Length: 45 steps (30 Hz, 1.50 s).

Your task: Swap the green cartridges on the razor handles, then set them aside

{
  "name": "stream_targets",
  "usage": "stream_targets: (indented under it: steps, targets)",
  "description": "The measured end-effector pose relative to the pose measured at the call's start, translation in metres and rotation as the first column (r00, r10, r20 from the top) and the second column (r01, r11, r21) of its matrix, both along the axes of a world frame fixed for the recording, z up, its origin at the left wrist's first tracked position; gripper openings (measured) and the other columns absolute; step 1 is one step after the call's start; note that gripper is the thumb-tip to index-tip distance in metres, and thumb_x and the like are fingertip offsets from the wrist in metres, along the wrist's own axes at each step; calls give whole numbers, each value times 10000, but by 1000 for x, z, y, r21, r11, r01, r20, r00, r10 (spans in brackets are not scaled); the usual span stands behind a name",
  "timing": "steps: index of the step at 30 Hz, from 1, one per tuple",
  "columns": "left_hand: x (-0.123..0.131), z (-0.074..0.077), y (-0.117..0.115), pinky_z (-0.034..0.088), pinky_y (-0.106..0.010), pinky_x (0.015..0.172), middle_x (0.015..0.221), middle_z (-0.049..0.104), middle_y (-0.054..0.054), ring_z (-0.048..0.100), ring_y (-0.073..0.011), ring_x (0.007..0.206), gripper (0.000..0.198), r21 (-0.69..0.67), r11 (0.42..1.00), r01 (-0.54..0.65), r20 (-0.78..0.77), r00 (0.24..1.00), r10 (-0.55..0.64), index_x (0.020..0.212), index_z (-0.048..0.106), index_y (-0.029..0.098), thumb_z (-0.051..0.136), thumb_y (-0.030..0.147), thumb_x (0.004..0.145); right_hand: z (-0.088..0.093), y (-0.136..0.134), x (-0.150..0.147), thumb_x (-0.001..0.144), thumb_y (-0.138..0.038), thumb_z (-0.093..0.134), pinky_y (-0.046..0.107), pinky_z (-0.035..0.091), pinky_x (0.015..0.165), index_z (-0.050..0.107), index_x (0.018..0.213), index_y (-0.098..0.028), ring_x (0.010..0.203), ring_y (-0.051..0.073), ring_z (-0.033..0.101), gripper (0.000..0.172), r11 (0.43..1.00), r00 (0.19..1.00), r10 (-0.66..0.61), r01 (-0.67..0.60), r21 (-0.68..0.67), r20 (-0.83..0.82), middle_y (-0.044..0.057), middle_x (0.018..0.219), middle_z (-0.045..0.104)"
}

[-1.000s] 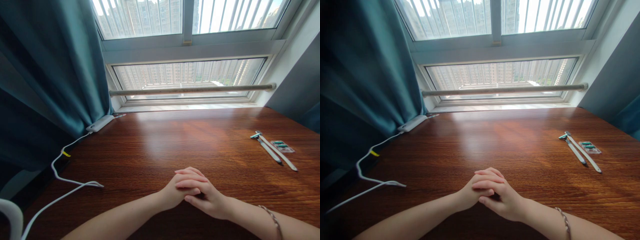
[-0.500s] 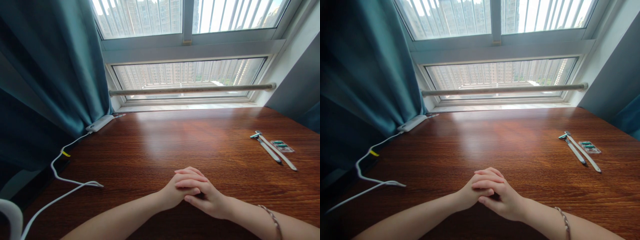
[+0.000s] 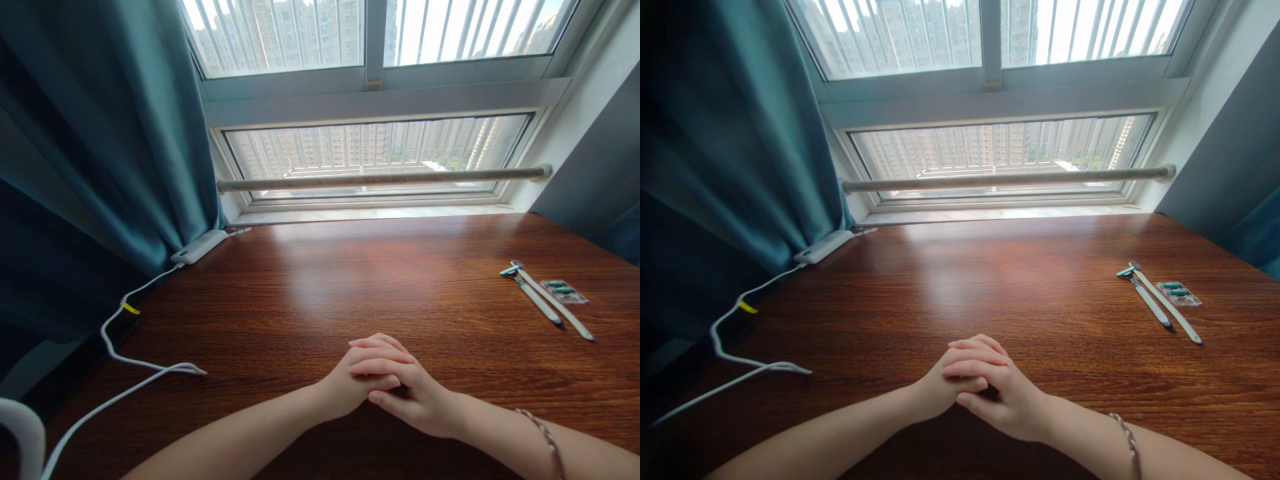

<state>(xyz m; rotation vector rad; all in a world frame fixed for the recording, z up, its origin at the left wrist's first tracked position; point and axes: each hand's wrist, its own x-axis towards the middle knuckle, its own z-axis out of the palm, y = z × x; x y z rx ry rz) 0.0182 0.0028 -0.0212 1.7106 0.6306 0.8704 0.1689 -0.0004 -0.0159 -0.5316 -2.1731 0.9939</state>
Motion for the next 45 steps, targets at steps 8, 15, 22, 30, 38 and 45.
stream_targets:
  steps: [8, 15, 22, 30, 38, 45]
  targets:
    - [-1, 0, 0, 423, -357, 892, 1052, 522, -77, 496, -200, 1016, 309, 4, 1000, 11, 25, 1000, -11, 1040, 613, 193, 558, 341, 773, -1, 0, 0, 801, -223, 537, 407, 299, 1003, 518, 1164, -237, 1219, 202, 366, 364, 1000, 1000, -3, 3, 6, 3, 66, 1174, 557]
    - [-1, 1, 0, 419, -353, 895, 1054, 516, -76, 494, -197, 1020, 303, 0, 1000, 7, 30, 1000, -7, 1043, 609, 188, 561, 322, 775, 0, 0, 0, 796, -205, 545, 391, 306, 1001, 522, 1157, -231, 1215, 192, 366, 362, 1000, 1000, -7, 7, 4, -1, 63, 1178, 554]
    - [-1, 2, 0, 424, -355, 889, 1058, 510, -78, 495, -198, 1018, 296, -6, 1000, 17, 39, 999, -16, 1046, 608, 187, 563, 302, 776, 0, 0, 0, 796, -201, 543, 397, 303, 1003, 516, 1163, -231, 1213, 197, 367, 369, 1000, 1000, -1, 1, 5, 0, 63, 1187, 548]
    - [0, -4, 1, 411, -364, 903, 1052, 524, -73, 490, -200, 1025, 295, 12, 1000, 14, 36, 999, -15, 1036, 618, 198, 562, 323, 775, 0, 0, 0, 801, -211, 537, 400, 305, 999, 514, 1164, -234, 1216, 200, 367, 365, 1000, 1000, -3, 3, 7, -1, 63, 1176, 555]
    - [-1, -2, 0, 416, -364, 898, 1056, 515, -78, 490, -203, 1024, 308, 7, 1000, 18, 43, 999, -18, 1044, 611, 189, 561, 329, 774, 0, 0, 1, 798, -218, 543, 385, 292, 1008, 519, 1157, -236, 1216, 189, 368, 360, 1000, 1000, -12, 12, 14, 14, 57, 1170, 561]
    - [0, -3, 0, 414, -368, 899, 1056, 515, -78, 489, -203, 1025, 307, 9, 1000, 18, 51, 999, -18, 1043, 609, 188, 557, 330, 777, -1, 0, 0, 796, -209, 546, 383, 296, 1008, 517, 1159, -232, 1216, 189, 368, 365, 1000, 1000, -6, 6, 16, 8, 57, 1177, 557]
